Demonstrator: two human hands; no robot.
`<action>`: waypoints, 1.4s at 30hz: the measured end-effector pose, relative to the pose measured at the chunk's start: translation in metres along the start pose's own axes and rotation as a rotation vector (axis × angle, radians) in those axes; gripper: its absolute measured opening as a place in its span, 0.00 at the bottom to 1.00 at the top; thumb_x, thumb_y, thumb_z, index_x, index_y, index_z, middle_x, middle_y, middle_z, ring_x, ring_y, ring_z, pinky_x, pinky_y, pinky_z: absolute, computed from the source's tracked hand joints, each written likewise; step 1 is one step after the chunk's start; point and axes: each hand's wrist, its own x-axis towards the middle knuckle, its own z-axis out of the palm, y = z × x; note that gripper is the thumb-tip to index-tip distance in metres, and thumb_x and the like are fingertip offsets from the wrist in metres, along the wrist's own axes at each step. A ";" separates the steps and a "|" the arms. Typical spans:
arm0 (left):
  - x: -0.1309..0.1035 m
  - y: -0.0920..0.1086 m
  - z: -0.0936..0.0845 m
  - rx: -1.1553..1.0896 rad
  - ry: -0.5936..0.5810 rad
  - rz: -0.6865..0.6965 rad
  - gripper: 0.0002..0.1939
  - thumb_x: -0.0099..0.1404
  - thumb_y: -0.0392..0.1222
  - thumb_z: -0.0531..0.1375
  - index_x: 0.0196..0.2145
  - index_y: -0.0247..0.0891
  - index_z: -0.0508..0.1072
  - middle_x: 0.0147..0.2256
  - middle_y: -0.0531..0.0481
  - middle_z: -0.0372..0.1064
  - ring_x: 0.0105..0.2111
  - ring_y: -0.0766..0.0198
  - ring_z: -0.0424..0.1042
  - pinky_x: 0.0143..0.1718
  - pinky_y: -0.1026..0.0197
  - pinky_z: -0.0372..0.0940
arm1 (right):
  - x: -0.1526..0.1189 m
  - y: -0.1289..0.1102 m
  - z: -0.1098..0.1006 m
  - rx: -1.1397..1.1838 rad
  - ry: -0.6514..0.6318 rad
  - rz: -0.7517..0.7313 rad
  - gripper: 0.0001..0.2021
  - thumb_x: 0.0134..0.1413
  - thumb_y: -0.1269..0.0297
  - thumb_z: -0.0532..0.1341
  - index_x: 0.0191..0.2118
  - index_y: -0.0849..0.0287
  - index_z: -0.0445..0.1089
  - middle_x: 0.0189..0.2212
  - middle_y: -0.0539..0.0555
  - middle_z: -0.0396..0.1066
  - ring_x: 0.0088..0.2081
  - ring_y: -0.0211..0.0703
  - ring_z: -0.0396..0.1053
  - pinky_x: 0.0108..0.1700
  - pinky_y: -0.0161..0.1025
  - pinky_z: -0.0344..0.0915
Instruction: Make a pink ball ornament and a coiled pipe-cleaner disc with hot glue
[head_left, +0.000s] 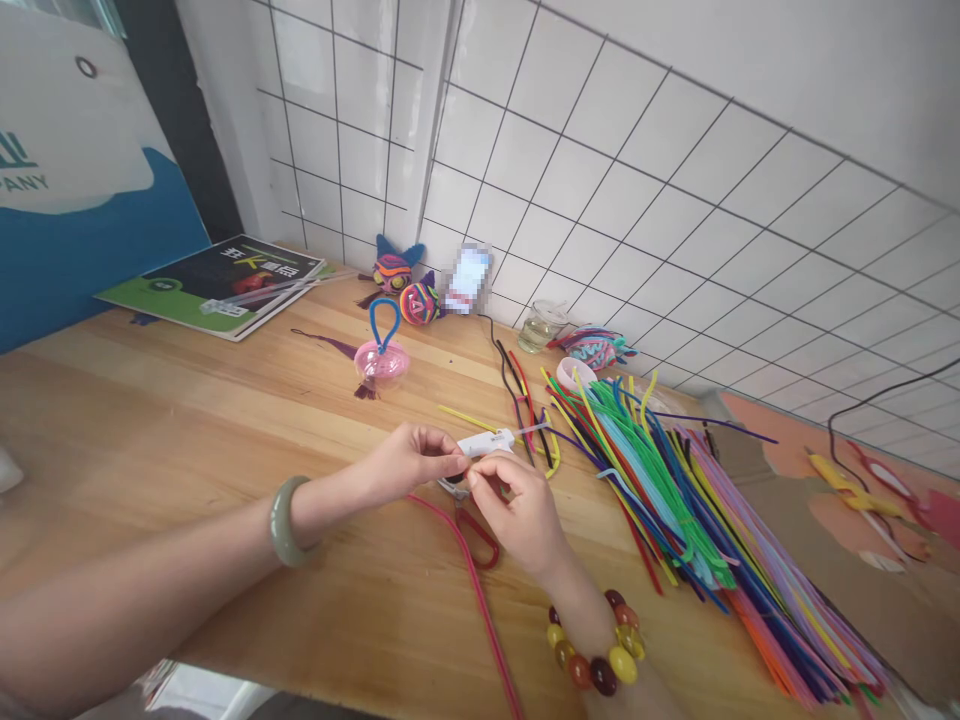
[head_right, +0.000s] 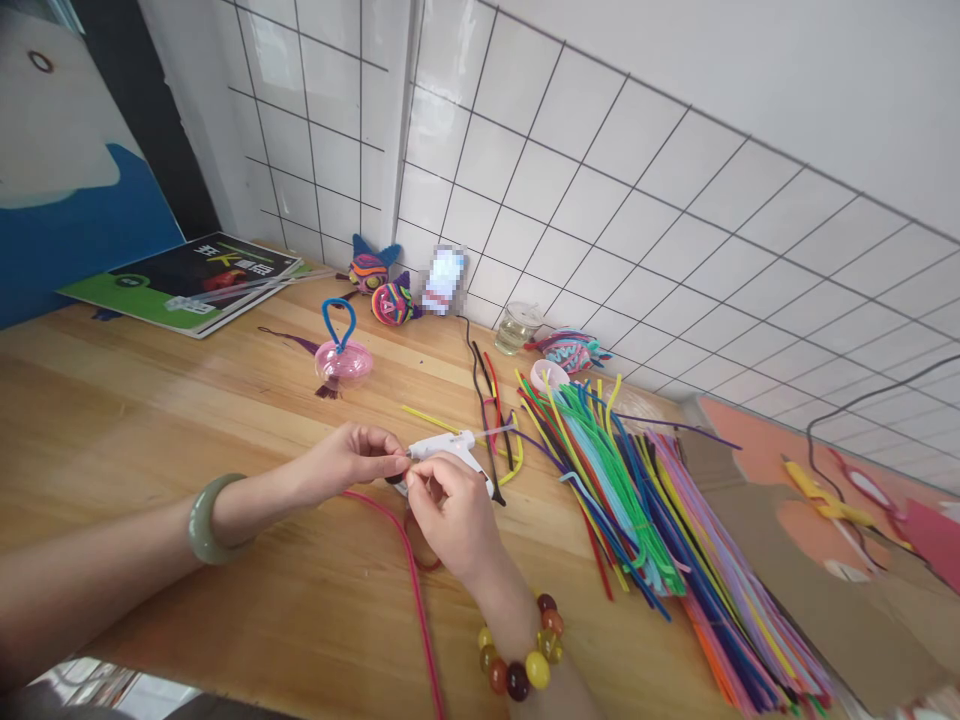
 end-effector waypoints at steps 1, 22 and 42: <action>0.000 0.000 0.000 0.004 0.004 0.000 0.11 0.52 0.45 0.62 0.25 0.31 0.73 0.23 0.51 0.70 0.24 0.69 0.65 0.29 0.66 0.59 | 0.000 0.000 0.000 -0.001 0.001 0.001 0.07 0.52 0.71 0.54 0.26 0.59 0.65 0.24 0.51 0.66 0.27 0.39 0.62 0.30 0.36 0.57; 0.001 0.000 0.000 0.020 0.009 -0.001 0.13 0.51 0.46 0.62 0.24 0.31 0.73 0.23 0.51 0.70 0.24 0.68 0.65 0.28 0.66 0.60 | 0.000 0.000 0.001 -0.015 0.005 -0.002 0.07 0.52 0.71 0.54 0.25 0.58 0.65 0.24 0.51 0.66 0.27 0.38 0.62 0.30 0.36 0.59; 0.001 0.000 -0.001 0.026 -0.007 0.026 0.12 0.52 0.45 0.62 0.25 0.31 0.73 0.23 0.51 0.70 0.25 0.68 0.65 0.29 0.66 0.60 | -0.001 -0.001 0.002 -0.011 0.004 0.001 0.07 0.52 0.71 0.54 0.25 0.58 0.65 0.24 0.51 0.66 0.27 0.39 0.62 0.30 0.36 0.59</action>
